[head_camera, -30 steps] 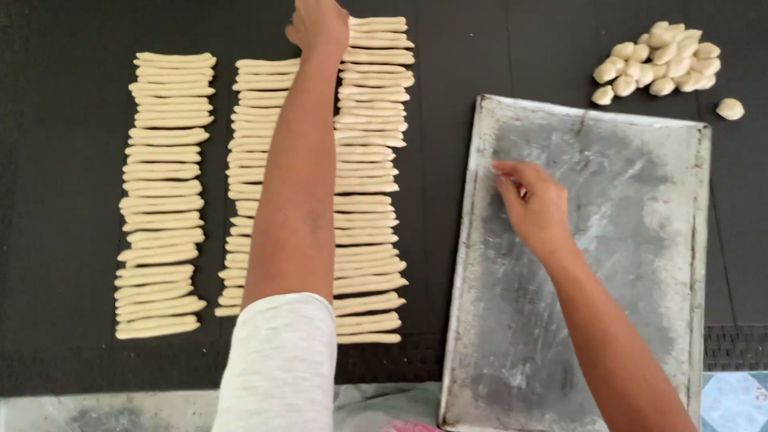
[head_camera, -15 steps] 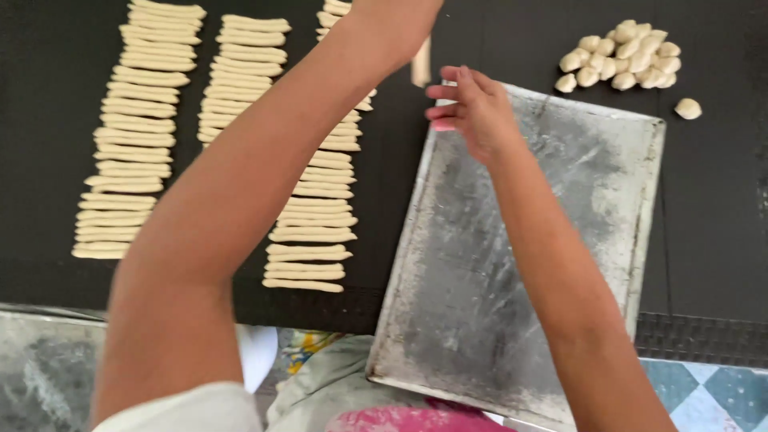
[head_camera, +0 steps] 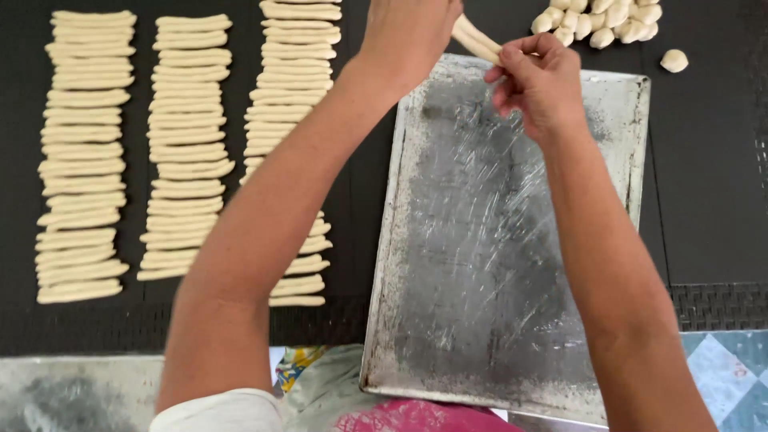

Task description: Arranging pre-cut dough strips into neat, parallel rows on a metal baking tray for baking.

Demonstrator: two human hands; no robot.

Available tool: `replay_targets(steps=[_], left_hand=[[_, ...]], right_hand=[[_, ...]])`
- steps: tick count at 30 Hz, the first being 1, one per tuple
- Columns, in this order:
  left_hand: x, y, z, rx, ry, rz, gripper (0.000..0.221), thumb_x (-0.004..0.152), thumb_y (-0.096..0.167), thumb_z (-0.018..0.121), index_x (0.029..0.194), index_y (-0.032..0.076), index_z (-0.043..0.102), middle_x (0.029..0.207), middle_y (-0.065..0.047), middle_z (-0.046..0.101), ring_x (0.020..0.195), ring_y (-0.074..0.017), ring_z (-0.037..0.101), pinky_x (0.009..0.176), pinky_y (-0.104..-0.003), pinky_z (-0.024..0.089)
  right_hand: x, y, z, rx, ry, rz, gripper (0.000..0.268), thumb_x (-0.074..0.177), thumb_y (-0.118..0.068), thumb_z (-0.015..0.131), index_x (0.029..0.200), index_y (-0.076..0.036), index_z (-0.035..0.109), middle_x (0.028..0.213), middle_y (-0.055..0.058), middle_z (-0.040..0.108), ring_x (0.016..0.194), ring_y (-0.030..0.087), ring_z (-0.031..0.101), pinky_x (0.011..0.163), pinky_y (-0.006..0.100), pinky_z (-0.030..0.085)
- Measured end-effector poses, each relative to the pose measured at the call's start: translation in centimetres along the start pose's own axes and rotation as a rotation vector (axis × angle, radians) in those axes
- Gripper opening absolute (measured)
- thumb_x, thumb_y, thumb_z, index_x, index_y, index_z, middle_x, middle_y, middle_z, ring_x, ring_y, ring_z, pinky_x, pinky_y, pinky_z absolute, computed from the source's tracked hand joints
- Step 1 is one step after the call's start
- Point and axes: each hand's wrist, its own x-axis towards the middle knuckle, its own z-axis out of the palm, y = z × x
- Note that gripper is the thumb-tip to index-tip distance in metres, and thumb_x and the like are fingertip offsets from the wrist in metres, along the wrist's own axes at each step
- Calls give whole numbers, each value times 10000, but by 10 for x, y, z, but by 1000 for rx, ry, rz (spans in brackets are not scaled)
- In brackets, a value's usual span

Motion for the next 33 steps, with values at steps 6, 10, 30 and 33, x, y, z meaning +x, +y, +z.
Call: replay_targets(steps=[6,10,30,33], left_hand=[[-25,-30,44,-172,-43,-138,232,818,14,647,659,126,521,604,-11,580,551,-202,603,487,-362,463],[-36,-44,69,-111,-38,-207,150,814,8,641,731,113,574,670,-38,642,610,-216,631,510,-370,501],[-40,-114,59,150,-105,-252,91,833,49,522,850,126,567,717,-112,642,665,-361,633,531,-512,437],[-33,-179,36,102,-20,-345,164,883,154,424,786,130,554,649,-138,640,613,-392,626,514,-558,379]], right_hand=[[15,12,-7,-670,119,-199,85,971,-85,661,889,-61,654,727,13,619,389,97,487,304,259,362],[39,39,-21,-882,189,-291,76,851,-203,703,912,-157,707,750,-44,652,666,93,560,671,299,443],[87,60,3,-1887,317,-581,137,929,-323,666,933,-216,751,944,56,629,722,330,663,480,470,493],[121,62,62,-1840,260,-760,141,933,-291,652,876,-179,716,854,44,621,752,309,633,469,451,483]])
